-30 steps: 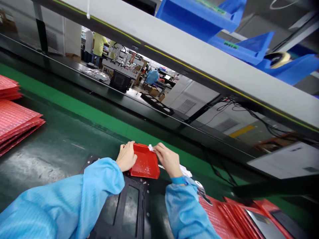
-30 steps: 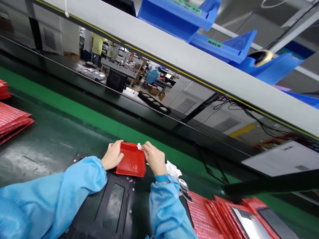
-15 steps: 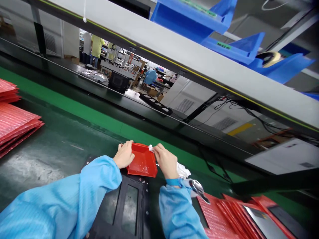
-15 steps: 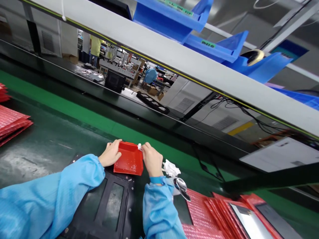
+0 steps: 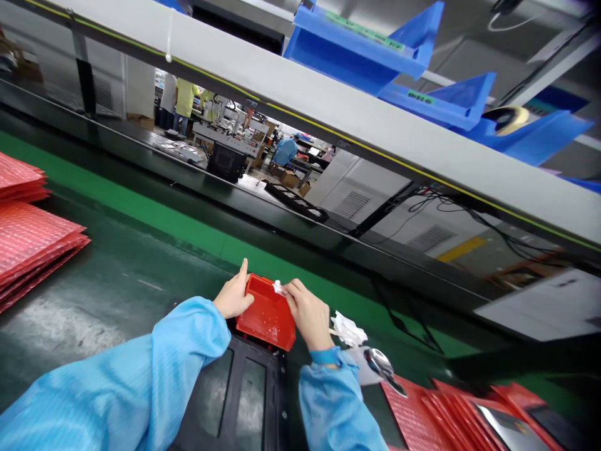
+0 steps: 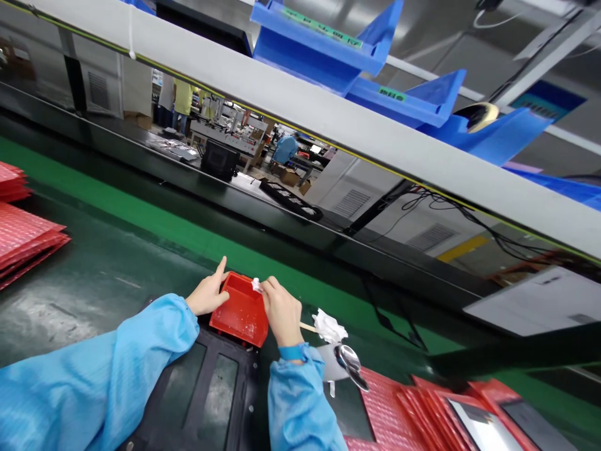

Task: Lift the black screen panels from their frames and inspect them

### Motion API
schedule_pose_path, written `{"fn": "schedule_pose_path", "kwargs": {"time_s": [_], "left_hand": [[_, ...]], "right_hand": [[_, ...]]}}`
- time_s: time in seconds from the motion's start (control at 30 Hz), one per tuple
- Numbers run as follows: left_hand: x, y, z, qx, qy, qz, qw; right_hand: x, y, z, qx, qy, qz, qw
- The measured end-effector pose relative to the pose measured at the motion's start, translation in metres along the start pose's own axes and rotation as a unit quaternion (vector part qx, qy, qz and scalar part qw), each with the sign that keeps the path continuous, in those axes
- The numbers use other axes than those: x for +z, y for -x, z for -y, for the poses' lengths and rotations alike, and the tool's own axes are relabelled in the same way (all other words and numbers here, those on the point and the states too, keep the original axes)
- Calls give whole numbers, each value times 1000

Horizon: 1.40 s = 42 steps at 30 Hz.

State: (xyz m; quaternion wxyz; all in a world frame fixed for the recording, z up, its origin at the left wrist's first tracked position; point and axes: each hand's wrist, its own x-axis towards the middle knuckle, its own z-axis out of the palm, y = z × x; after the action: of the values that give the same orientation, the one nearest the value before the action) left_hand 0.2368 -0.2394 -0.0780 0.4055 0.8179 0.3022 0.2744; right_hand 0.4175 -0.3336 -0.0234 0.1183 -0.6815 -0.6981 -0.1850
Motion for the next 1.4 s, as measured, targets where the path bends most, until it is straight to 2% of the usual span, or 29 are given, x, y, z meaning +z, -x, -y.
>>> {"fn": "schedule_pose_path", "kwargs": {"time_s": [0.17,0.43,0.63,0.73,0.83,0.9,1.0,1.13,1.2,1.4], "left_hand": [[-3,1,2,-23,-2,3,1000],[1,2,-5,-37,-16,12,999],[-2,2,-8,-49,-42,20,998],[-3,2,-9,-48,-47,19,998],[0,3,-10,-50,-49,17,997],[2,3,-10,-52,-54,18,997],[4,3,-11,-55,-68,21,996],[3,3,-11,-59,-79,18,995],[2,4,-10,-60,-78,14,995],[5,5,-9,-48,-72,10,996]], "right_hand": [[12,-28,31,-38,-3,12,999],[-5,3,10,11,31,-2,999],[10,-25,32,-32,27,27,999],[3,-17,20,-29,29,31,999],[-10,7,-3,2,42,24,999],[-13,15,-10,24,51,19,998],[-6,7,1,33,47,20,998],[8,-23,30,-1,12,34,999],[9,-28,34,-12,-2,36,999],[-9,6,-3,40,-5,16,999]]}}
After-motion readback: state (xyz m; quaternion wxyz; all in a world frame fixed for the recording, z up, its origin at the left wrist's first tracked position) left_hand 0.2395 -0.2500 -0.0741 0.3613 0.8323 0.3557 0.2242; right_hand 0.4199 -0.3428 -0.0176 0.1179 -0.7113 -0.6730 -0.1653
